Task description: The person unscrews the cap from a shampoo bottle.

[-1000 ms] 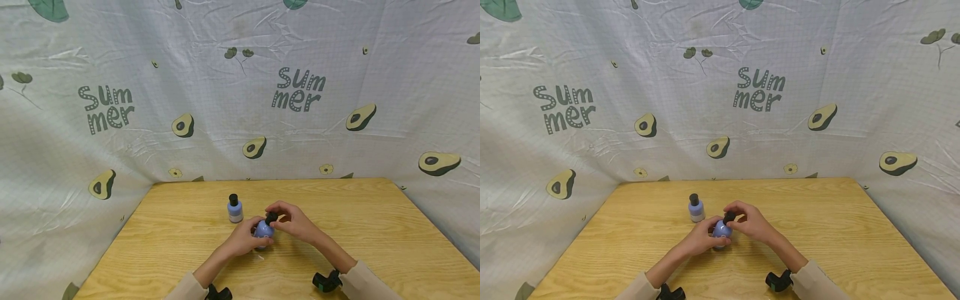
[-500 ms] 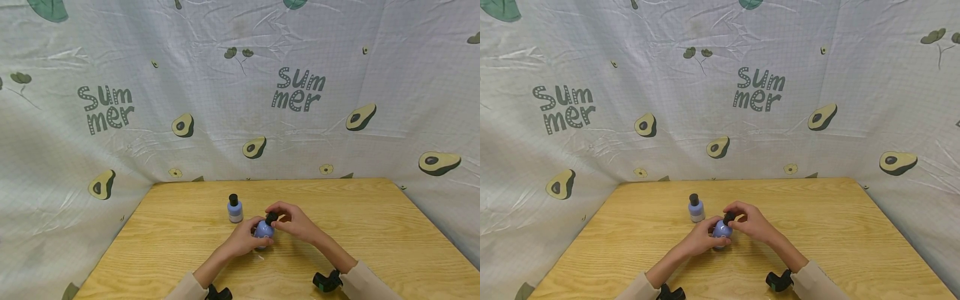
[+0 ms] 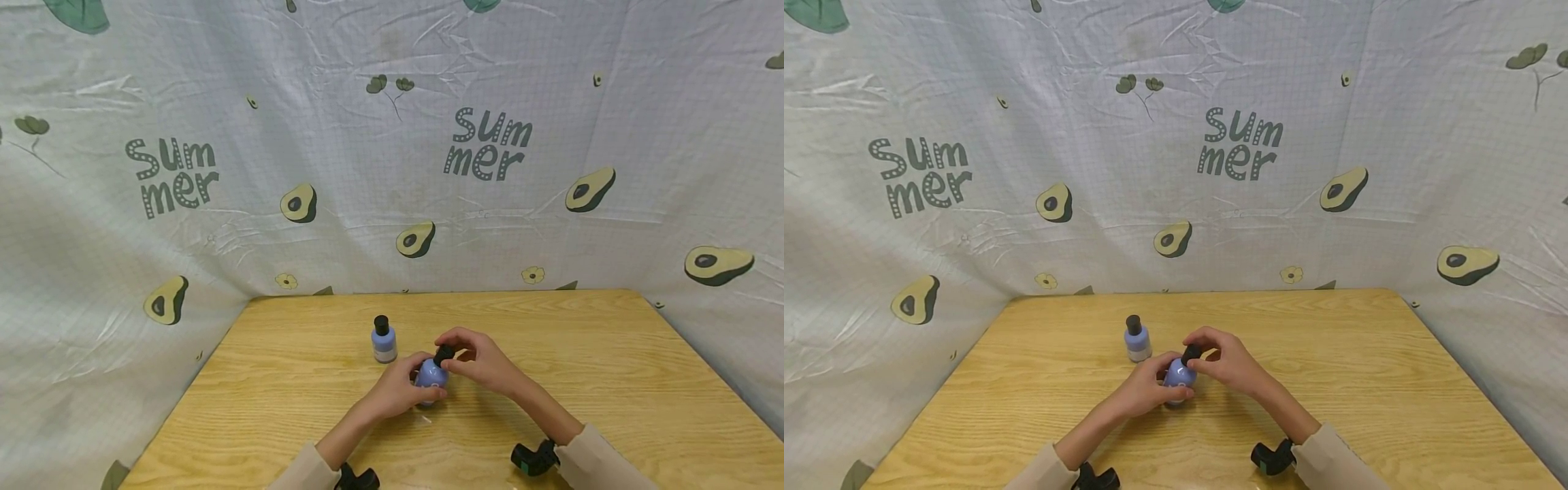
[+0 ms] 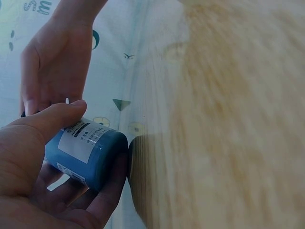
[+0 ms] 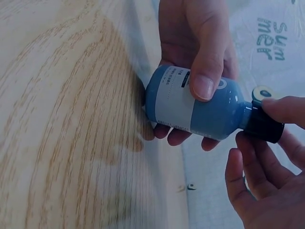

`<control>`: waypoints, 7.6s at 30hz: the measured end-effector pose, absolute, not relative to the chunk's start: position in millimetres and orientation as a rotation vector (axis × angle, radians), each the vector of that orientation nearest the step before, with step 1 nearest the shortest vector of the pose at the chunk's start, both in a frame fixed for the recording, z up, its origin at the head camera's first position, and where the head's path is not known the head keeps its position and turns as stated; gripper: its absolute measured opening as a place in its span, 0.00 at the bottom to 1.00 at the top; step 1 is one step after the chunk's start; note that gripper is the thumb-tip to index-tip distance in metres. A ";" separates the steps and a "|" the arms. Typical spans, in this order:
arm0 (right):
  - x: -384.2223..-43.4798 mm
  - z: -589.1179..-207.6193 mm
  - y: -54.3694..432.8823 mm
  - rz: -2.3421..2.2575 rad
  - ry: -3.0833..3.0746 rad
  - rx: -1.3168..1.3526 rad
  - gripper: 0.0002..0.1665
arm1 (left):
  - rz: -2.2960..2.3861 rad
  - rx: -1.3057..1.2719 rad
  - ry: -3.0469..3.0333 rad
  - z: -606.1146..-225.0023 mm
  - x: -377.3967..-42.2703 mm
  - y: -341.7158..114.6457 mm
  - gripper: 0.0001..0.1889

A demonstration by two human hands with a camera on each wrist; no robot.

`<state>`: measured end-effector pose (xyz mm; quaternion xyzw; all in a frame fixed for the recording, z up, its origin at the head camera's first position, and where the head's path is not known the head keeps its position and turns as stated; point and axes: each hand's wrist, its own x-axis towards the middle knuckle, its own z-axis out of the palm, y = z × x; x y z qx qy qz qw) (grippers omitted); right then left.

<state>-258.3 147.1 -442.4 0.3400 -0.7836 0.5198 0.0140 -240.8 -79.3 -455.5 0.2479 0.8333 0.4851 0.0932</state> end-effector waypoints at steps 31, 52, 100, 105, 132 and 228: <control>-255.4 -439.8 144.6 1.639 -2.444 1.058 0.19 | 1.436 0.742 2.480 -456.3 -241.1 -79.2 0.27; -255.0 -439.8 144.2 1.626 -2.458 1.039 0.19 | 1.438 0.739 2.482 -455.3 -240.7 -78.8 0.27; -257.2 -442.2 143.7 1.594 -2.449 1.082 0.18 | 1.452 0.730 2.475 -456.0 -240.9 -79.2 0.29; -256.5 -442.2 143.5 1.600 -2.452 1.027 0.18 | 1.456 0.731 2.468 -456.6 -241.5 -79.3 0.27; -256.2 -444.1 143.6 1.648 -2.408 1.052 0.16 | 1.442 0.720 2.477 -455.9 -240.4 -78.4 0.27; -257.4 -442.8 145.4 1.636 -2.447 1.063 0.18 | 1.423 0.742 2.499 -455.5 -240.2 -77.9 0.28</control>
